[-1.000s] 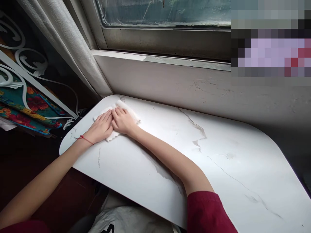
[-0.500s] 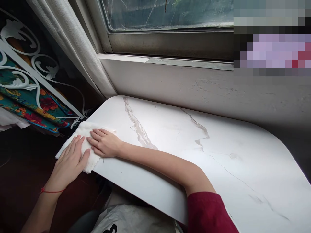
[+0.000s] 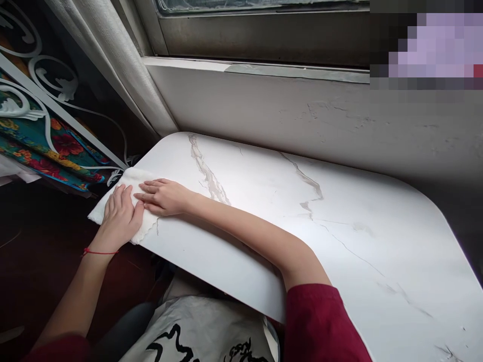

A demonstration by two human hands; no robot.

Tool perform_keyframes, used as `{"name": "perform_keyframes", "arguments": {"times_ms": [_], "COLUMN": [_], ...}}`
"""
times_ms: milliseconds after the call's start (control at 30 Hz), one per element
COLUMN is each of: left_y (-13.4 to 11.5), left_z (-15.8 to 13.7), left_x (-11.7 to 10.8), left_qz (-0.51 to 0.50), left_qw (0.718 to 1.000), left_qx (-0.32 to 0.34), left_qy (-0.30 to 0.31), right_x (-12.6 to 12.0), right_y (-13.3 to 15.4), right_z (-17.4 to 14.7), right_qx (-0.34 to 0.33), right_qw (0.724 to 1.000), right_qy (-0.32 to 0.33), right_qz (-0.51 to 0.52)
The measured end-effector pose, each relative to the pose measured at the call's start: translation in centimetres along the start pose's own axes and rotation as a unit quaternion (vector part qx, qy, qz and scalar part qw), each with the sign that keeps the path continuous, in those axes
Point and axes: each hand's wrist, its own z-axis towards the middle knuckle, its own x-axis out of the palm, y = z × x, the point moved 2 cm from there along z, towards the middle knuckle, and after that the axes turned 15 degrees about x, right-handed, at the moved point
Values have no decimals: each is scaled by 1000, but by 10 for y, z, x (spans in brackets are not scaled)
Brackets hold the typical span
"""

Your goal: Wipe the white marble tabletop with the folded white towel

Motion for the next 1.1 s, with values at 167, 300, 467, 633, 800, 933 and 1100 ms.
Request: {"name": "perform_keyframes", "arguments": {"times_ms": [167,300,467,633,800,933,1100], "left_y": [1,2,-3,-12,-30,-43,-47], "left_z": [10,41,109,178,224,247,263], "left_x": [3,11,30,59,81,89,95], "left_qz": [5,5,-15,-48,-75,-95,-106], "left_qw": [1000,998,990,977,967,963,961], "left_qx": [13,39,93,169,197,201,184], "left_qy": [18,50,101,125,146,155,176], "right_x": [-1,-4,-17,-35,-45,-49,-48], "right_y": [-10,-35,-79,-120,-154,-171,-179], "right_z": [1,1,-6,-21,-37,-44,-47], "right_qx": [4,28,115,210,240,256,270], "right_qw": [1000,999,993,975,968,963,959], "right_qy": [10,16,15,23,6,-2,-13], "right_qz": [2,5,-20,-64,-78,-84,-86]}}
